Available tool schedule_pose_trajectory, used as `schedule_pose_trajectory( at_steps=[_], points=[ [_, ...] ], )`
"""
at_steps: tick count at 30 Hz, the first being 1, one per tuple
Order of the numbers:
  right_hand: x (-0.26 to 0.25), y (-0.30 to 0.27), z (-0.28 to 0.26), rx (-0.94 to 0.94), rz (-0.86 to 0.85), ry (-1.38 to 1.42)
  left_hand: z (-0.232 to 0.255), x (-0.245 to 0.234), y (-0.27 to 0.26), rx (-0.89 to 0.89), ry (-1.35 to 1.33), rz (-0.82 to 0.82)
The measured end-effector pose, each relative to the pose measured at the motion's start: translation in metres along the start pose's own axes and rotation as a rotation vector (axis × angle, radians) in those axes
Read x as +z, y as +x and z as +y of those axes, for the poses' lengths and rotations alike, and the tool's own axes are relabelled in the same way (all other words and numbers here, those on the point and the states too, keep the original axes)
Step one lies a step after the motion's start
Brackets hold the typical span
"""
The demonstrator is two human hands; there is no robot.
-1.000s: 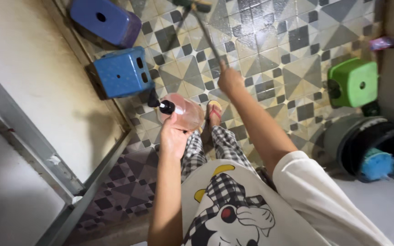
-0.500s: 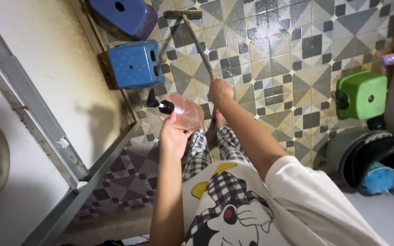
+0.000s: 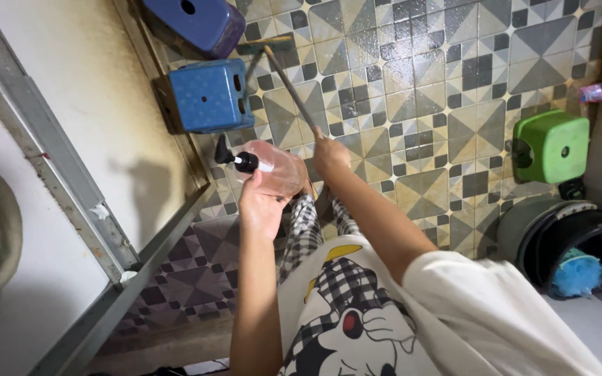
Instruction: The person mops a tiled bathroom floor using a long-handled mop and a pink liquid soap dispenser. They repeatedly apply soap to the floor and scrub the surface, moving around small plastic stools and a large water basin.
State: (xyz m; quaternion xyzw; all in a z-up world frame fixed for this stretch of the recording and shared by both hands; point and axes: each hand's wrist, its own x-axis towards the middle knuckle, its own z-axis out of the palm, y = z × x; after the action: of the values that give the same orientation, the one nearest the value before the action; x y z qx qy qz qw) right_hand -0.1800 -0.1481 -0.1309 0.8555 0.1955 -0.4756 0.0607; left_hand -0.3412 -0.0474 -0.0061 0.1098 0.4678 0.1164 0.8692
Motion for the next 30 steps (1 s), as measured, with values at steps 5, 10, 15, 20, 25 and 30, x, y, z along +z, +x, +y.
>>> schedule_pose_trajectory(
  at_steps=[5, 10, 15, 20, 25, 30],
  points=[
    [0.013, -0.046, 0.014, -0.035, -0.053, -0.067, 0.002, 0.005, -0.014, 0.015, 0.059, 0.008],
    [0.045, -0.082, 0.074, 0.060, -0.199, -0.033, 0.000, 0.007, -0.013, 0.015, 0.035, 0.007],
    [0.067, -0.034, 0.066, -0.051, 0.058, 0.089, -0.002, 0.008, -0.010, 0.022, 0.046, 0.003],
    [0.042, -0.020, 0.042, 0.068, -0.025, 0.052, 0.000, 0.018, -0.014, 0.043, 0.079, 0.004],
    [0.058, -0.079, 0.109, 0.125, -0.148, 0.024, 0.000, 0.015, -0.014, 0.014, 0.055, -0.002],
    [0.080, -0.045, 0.119, 0.077, -0.011, 0.070, -0.001, 0.008, -0.009, -0.005, 0.035, 0.044]
  ],
)
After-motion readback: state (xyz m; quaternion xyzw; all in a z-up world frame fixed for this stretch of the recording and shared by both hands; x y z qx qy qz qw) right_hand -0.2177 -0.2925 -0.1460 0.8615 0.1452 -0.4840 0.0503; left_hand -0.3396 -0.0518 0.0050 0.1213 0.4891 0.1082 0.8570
